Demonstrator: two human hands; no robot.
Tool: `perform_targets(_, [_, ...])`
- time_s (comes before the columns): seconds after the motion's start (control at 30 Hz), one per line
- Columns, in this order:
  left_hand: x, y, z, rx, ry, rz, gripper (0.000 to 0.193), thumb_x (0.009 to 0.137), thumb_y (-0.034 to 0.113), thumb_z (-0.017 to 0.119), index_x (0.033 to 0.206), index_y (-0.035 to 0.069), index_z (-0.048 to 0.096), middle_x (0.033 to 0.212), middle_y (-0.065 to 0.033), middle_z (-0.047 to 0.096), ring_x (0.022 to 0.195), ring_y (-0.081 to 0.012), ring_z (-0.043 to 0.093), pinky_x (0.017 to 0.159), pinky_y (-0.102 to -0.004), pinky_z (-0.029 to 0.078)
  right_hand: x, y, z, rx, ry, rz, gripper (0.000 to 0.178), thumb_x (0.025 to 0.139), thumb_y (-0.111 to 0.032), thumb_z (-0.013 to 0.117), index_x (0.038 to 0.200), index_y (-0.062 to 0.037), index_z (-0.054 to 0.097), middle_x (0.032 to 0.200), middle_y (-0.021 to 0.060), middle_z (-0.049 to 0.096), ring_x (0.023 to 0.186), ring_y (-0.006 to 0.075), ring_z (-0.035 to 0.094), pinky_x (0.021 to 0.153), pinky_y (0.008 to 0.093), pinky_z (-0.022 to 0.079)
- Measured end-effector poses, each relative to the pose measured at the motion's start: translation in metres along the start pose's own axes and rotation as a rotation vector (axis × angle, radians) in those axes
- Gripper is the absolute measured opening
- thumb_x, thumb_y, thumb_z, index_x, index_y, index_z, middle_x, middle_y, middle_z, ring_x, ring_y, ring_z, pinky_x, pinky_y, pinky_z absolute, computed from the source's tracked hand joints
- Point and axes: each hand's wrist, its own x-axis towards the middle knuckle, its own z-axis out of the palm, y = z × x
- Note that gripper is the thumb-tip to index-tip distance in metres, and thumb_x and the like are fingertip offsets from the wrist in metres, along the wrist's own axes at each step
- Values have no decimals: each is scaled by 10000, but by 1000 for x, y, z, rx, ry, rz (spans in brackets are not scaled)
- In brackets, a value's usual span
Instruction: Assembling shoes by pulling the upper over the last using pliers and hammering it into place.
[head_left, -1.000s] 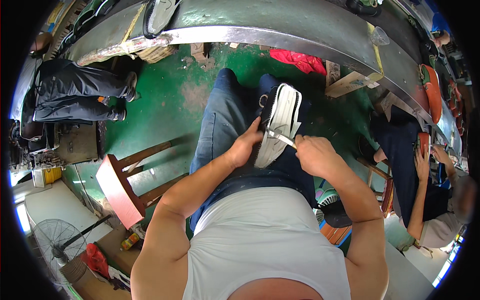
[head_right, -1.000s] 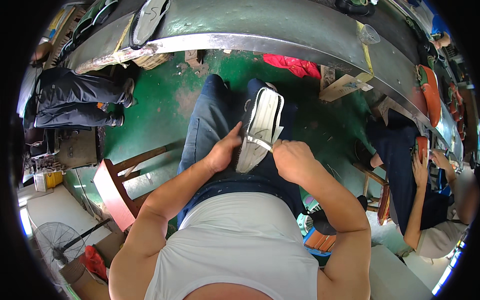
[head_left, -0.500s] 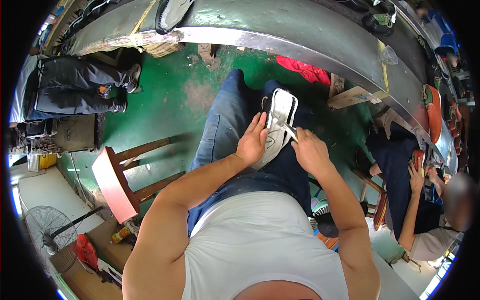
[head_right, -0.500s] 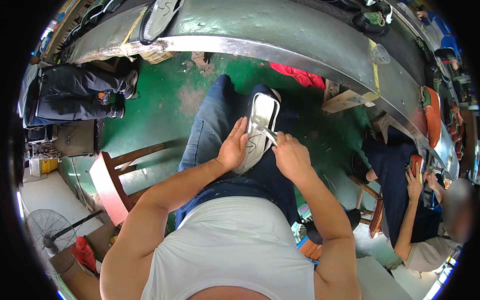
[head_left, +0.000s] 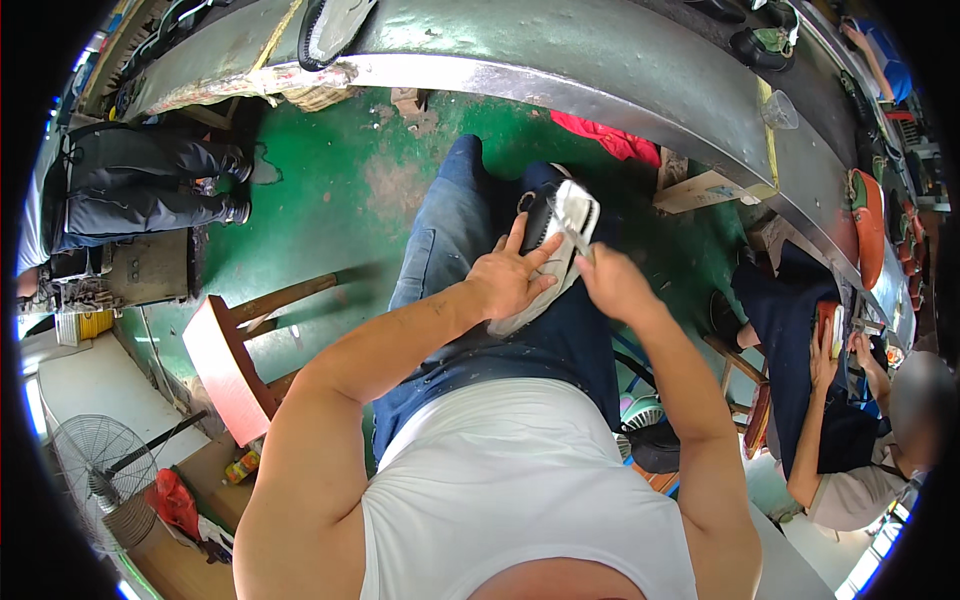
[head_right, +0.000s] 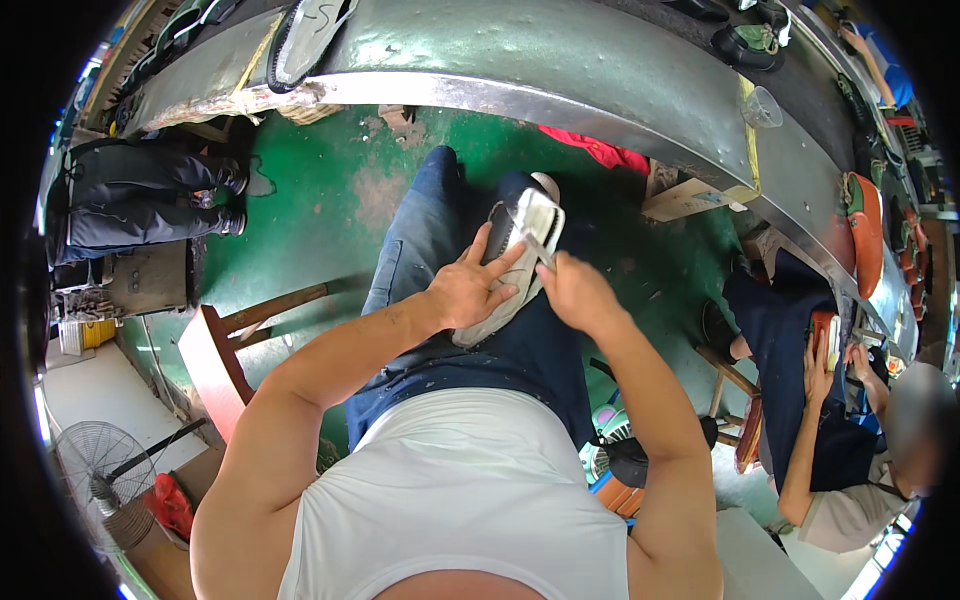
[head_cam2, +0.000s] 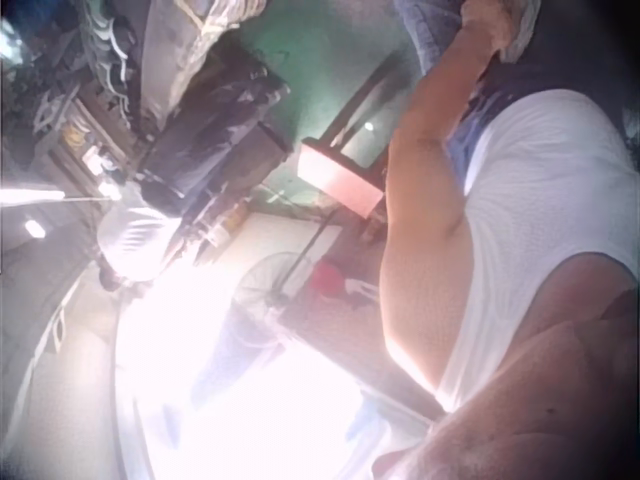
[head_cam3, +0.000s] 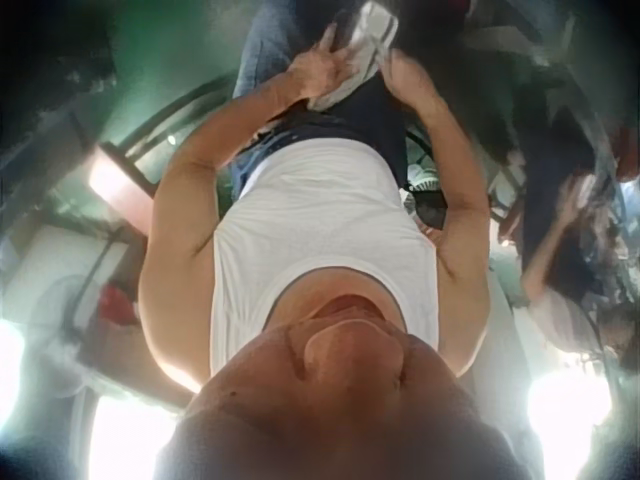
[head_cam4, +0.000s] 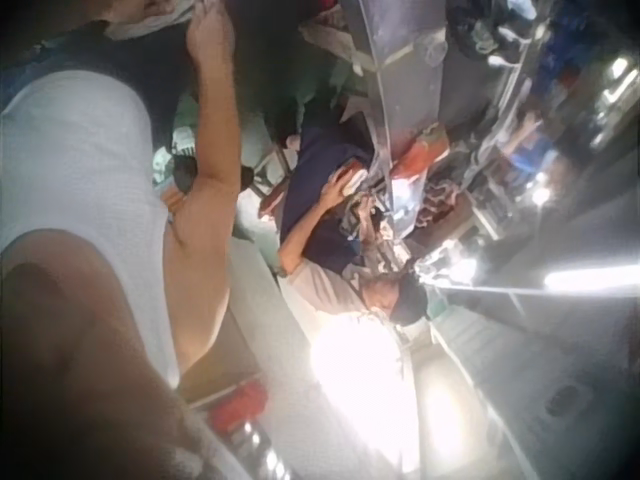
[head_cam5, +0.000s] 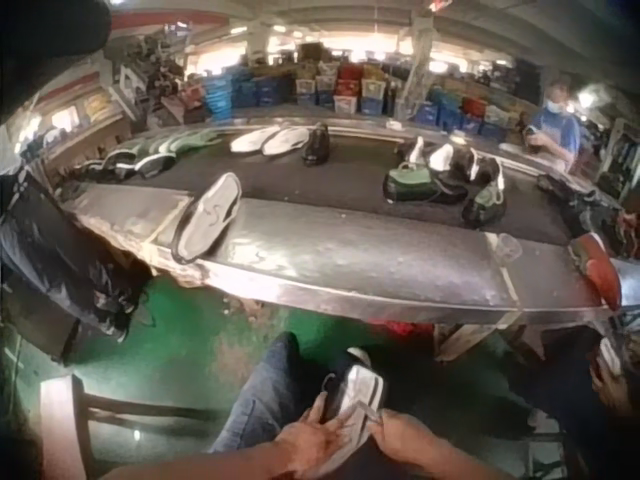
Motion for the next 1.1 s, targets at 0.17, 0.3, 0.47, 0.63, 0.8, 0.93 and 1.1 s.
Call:
perform_targets(0.17, [-26, -38, 41, -269, 275, 140, 783, 952, 310, 642, 1596, 187, 215, 1603, -312, 157, 1408, -440, 382, 1151, -398, 361, -13, -2, 0, -9, -128, 78, 393, 1023, -333, 485, 927, 41, 561, 843, 292, 660, 811, 473, 649, 734, 548, 500])
perform_targets(0.3, [-46, -34, 39, -733, 131, -55, 999, 845, 172, 754, 1604, 84, 110, 1533, -277, 378, 1424, -331, 402, 1164, -337, 324, -34, -30, -7, 332, -32, 91, 410, 1030, -346, 473, 942, 43, 569, 844, 295, 661, 827, 489, 640, 746, 565, 489])
perform_targets(0.47, [-53, -26, 14, -548, -21, -50, 1162, 747, 164, 815, 1605, 96, 33, 1458, -295, 458, 1367, -368, 463, 1140, -347, 360, -50, -12, 24, 97, -187, 112, 425, 1030, -388, 494, 963, 21, 585, 788, 176, 686, 731, 304, 697, 696, 404, 536])
perform_targets(0.63, [-68, -8, -65, -231, 423, 184, 788, 746, 124, 796, 1425, 14, 410, 1241, -250, 638, 1134, -386, 644, 985, -399, 514, -98, 14, 46, 622, 117, 207, 307, 995, -250, 560, 1137, 21, 591, 855, 100, 691, 770, 199, 681, 723, 323, 531])
perform_targets(0.8, [-49, 30, -118, -751, 536, 436, 537, 801, 84, 832, 1233, -2, 524, 1113, -146, 690, 1004, -177, 662, 877, -326, 543, -118, 17, 67, 706, 241, 168, 325, 983, -203, 564, 1223, 16, 553, 930, 53, 655, 803, 151, 640, 732, 304, 520])
perform_targets(0.93, [15, 39, -120, -534, 453, 256, 453, 887, 368, 763, 1054, -39, 653, 919, -116, 700, 814, -132, 639, 737, -306, 530, -113, 9, 43, 552, 165, 212, 295, 966, -180, 588, 1202, -3, 571, 913, 87, 659, 806, 166, 644, 742, 306, 514])
perform_targets(1.1, [34, -52, 11, -747, 67, 187, 648, 799, 160, 822, 1335, -78, 547, 1238, -165, 663, 1109, -194, 620, 996, -334, 471, -105, -12, 2, 393, -47, 288, 323, 947, -170, 613, 1230, -18, 578, 944, 158, 672, 850, 246, 673, 781, 339, 518])
